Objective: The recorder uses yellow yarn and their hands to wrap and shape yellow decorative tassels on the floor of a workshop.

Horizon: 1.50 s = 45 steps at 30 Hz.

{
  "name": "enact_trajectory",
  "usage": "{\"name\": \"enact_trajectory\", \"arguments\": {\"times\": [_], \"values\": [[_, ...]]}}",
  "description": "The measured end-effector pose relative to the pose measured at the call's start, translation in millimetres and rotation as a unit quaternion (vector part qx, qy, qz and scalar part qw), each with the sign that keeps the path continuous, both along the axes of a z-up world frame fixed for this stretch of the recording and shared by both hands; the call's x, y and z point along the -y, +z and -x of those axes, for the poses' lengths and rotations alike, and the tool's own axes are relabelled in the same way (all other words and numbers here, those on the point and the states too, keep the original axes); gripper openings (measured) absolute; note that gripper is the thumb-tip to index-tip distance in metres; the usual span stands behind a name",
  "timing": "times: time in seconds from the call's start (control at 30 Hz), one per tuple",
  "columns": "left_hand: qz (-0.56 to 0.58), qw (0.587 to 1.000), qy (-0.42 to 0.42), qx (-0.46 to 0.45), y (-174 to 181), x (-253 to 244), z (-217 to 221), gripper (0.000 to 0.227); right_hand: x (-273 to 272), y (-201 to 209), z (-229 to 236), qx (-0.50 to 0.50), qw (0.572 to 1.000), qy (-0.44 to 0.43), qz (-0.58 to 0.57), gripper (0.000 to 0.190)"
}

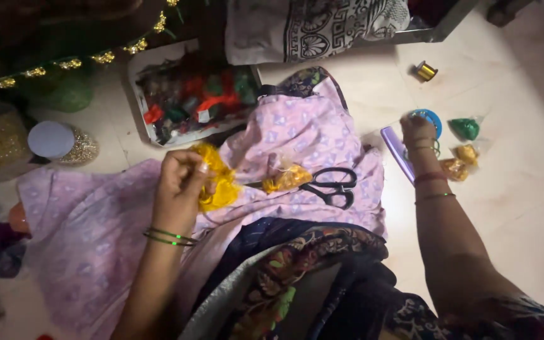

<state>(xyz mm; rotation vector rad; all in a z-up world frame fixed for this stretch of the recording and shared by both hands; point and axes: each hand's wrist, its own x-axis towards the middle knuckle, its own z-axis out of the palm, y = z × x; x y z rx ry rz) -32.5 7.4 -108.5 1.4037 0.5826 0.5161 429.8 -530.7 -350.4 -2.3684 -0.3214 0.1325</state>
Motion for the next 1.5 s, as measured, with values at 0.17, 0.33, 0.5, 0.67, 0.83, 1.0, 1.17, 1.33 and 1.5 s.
{"name": "enact_trajectory", "arguments": {"times": [0.17,0.33,0.5,0.67,0.83,1.0,1.17,1.33,1.5], "values": [[0.002,1.0,-0.007,0.024,-2,6,-17,0.016,-107,-6,-52,0.018,0.981,0.042,0.186,0.03],[0.119,0.991,0.009,0.067,13,17,-37,0.027,-157,3,-51,0.083,0.955,0.14,0.247,0.03],[0.059,0.996,-0.016,0.059,27,19,-35,0.033,-198,36,-16,0.012,0.974,0.132,0.181,0.035],[0.08,0.992,0.01,0.099,7,12,-27,0.026,-174,-18,-8,-0.013,0.967,0.166,0.191,0.043],[0.068,0.994,0.025,0.077,-8,14,-26,0.024,-161,42,35,0.1,0.973,0.121,0.17,0.026],[0.082,0.993,-0.013,0.086,-8,25,-40,0.025,-241,191,116,0.207,0.966,0.138,0.066,0.024],[0.089,0.989,-0.019,0.114,4,37,-40,0.024,-326,287,220,0.007,0.945,0.268,-0.188,0.018],[0.168,0.977,0.015,0.13,31,34,-22,0.019,-365,348,284,0.015,0.872,0.44,-0.214,0.015],[0.165,0.978,0.041,0.119,39,36,-15,0.016,-377,363,308,0.151,0.836,0.496,-0.18,0.023]]}}
